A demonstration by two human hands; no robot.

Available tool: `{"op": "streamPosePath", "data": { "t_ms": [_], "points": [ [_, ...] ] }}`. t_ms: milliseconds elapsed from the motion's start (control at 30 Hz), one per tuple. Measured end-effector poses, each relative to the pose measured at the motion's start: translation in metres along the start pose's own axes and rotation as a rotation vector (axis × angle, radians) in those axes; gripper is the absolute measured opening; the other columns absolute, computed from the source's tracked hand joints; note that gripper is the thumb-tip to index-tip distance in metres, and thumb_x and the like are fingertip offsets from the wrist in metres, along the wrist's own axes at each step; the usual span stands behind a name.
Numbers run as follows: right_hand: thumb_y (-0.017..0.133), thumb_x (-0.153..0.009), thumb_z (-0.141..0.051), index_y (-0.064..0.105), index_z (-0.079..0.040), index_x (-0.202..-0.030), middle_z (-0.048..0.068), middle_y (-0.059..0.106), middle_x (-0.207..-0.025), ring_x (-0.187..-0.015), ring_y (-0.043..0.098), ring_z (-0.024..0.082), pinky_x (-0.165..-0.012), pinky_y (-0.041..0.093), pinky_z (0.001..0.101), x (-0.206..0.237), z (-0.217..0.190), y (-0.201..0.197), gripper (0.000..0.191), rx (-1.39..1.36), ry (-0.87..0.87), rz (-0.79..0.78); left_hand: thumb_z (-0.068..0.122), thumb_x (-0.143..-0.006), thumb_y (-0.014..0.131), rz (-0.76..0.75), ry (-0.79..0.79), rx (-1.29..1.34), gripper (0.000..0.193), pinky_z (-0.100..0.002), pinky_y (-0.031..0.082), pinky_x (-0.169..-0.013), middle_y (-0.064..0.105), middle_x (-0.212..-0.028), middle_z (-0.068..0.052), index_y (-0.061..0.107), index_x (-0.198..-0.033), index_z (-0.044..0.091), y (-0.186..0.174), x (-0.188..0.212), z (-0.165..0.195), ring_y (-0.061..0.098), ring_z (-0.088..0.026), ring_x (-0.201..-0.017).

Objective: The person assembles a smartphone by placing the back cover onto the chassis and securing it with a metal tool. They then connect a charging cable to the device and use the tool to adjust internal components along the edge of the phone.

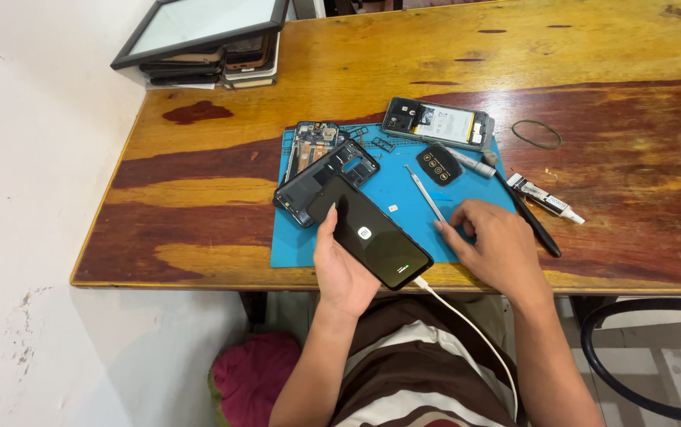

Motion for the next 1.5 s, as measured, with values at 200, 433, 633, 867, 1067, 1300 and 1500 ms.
{"op": "streamPosePath", "data": {
  "t_ms": [200,433,633,867,1067,1300,1500],
  "points": [
    [0.077,-0.087,-0.032,0.07,-0.006,-0.08,0.009,0.06,-0.064,-0.059,0.06,0.027,-0.054,0.045,0.0401,-0.0001,-0.0011,-0.001,0.028,-0.004,-0.001,0.004,0.045,-0.101,0.053,-0.021,-0.012,0.013,0.051,-0.045,0.049,-0.103,0.064,-0.13,-0.009,0.056,-0.136,0.008,0.002,-0.0005,-0.0011,0.062,-0.026,-0.12],
    [0.078,-0.087,-0.032,0.07,-0.006,-0.079,0.009,0.059,-0.063,-0.058,0.059,0.027,-0.054,0.045,0.0397,-0.0002,-0.001,-0.001,0.028,0.006,0.013,-0.003,0.045,-0.102,0.053,-0.021,-0.018,0.016,0.051,-0.044,0.05,-0.103,0.065,-0.129,-0.008,0.057,-0.136,0.008,0.0025,0.0002,-0.0011,0.062,-0.025,-0.119],
    [0.078,-0.086,-0.033,0.07,-0.006,-0.079,0.009,0.059,-0.063,-0.057,0.059,0.027,-0.053,0.044,0.0398,0.0002,-0.001,-0.0014,0.029,-0.001,0.016,0.001,0.045,-0.1,0.053,-0.019,-0.018,0.006,0.051,-0.044,0.051,-0.101,0.065,-0.128,-0.008,0.057,-0.135,0.008,0.0034,0.0008,-0.0012,0.063,-0.025,-0.118],
    [0.078,-0.087,-0.033,0.07,-0.006,-0.08,0.009,0.06,-0.065,-0.058,0.059,0.027,-0.054,0.045,0.0392,-0.0001,-0.0011,-0.001,0.029,-0.002,0.005,0.006,0.045,-0.101,0.053,-0.02,-0.018,0.007,0.05,-0.044,0.051,-0.101,0.065,-0.127,-0.008,0.057,-0.134,0.008,0.0036,0.0008,-0.0013,0.063,-0.025,-0.117],
    [0.078,-0.087,-0.033,0.07,-0.005,-0.081,0.01,0.06,-0.064,-0.057,0.059,0.027,-0.053,0.045,0.039,0.0003,0.0005,-0.0003,0.03,0.0,0.008,0.001,0.045,-0.101,0.053,-0.034,-0.014,0.006,0.049,-0.044,0.051,-0.101,0.065,-0.127,-0.008,0.057,-0.134,0.008,0.0057,0.001,-0.0009,0.063,-0.025,-0.117],
    [0.078,-0.087,-0.033,0.07,-0.005,-0.08,0.01,0.061,-0.065,-0.058,0.06,0.027,-0.053,0.045,0.039,0.0001,-0.0018,-0.0016,0.03,-0.003,-0.009,0.01,0.045,-0.101,0.054,-0.03,-0.027,0.014,0.05,-0.044,0.052,-0.1,0.065,-0.126,-0.008,0.057,-0.134,0.008,0.0054,0.0017,-0.0019,0.063,-0.025,-0.117],
    [0.078,-0.086,-0.034,0.07,-0.005,-0.08,0.01,0.061,-0.065,-0.057,0.06,0.027,-0.053,0.045,0.0394,0.0001,-0.0002,-0.0006,0.031,-0.004,0.022,-0.002,0.045,-0.1,0.054,-0.019,-0.018,-0.001,0.05,-0.044,0.052,-0.099,0.066,-0.125,-0.008,0.058,-0.133,0.008,0.0024,0.0014,-0.0014,0.063,-0.025,-0.116]
  ]
}}
Point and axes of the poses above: each hand's wrist, its own x-axis away from the middle knuckle, its own y-axis out of the palm, z = x × y, the point moved 9 cm from there along -x, towards the middle knuckle
